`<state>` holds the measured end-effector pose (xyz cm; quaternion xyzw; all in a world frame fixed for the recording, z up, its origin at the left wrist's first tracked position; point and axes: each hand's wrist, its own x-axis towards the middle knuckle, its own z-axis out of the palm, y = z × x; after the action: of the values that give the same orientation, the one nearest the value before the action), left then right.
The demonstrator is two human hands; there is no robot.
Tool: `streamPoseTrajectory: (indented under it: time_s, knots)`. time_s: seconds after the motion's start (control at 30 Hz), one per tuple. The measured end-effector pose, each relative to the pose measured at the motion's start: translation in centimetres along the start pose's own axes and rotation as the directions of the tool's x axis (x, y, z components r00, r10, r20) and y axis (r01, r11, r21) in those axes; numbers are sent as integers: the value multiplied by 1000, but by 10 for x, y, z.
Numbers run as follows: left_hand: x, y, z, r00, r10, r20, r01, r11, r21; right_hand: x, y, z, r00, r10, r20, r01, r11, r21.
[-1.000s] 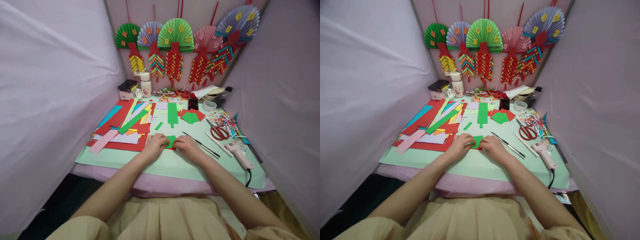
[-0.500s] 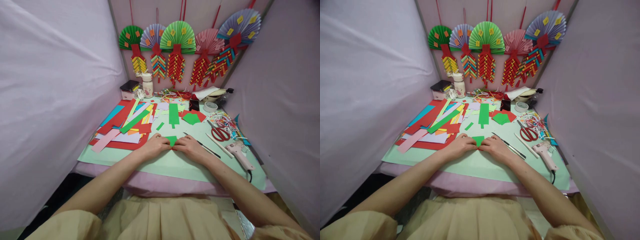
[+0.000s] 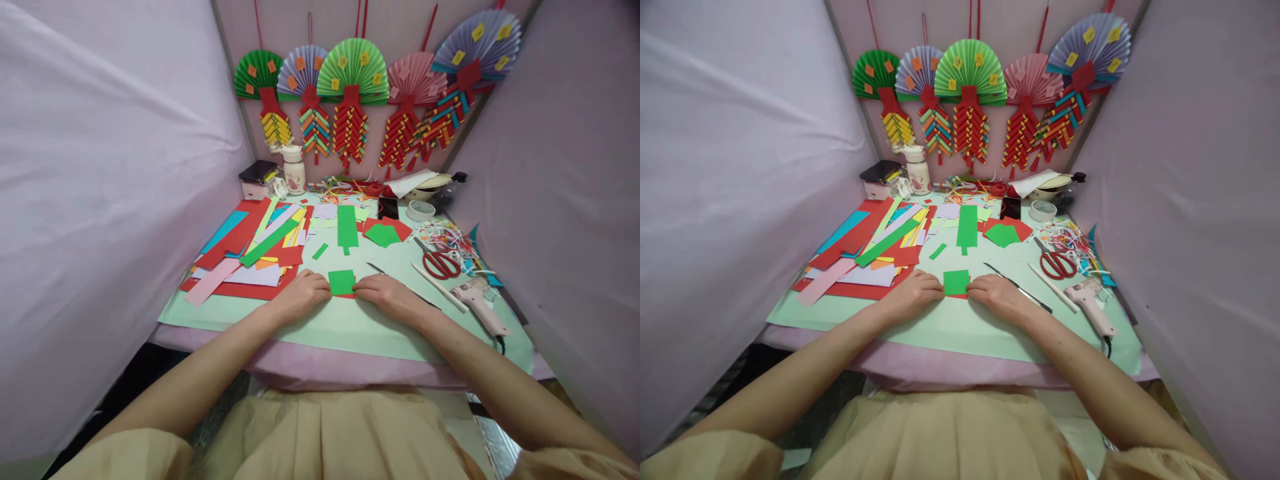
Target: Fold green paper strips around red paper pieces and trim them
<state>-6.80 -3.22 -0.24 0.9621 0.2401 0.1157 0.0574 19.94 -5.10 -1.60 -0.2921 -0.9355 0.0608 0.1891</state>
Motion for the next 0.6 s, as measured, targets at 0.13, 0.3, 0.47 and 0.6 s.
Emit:
streamPoseTrajectory:
  time_s: [0.13,0.3,0.47,0.6]
  knots:
    - [-1,0,-1,1000,7,14,-8,998,56,-8,4,-1,999,39,-11,-38,998,45]
    - [1,2,-5,999,-49,-14,49,998,27,-7,0,-3,992,80,-99,-73,994,76]
    - [10,4,3,993,-53,-102,48,998,-47,5,-9,0,987,74,-145,-64,995,76]
    - [17,3,14,998,25,-62,-27,999,-38,12,-8,5,998,2,-58,0,999,35]
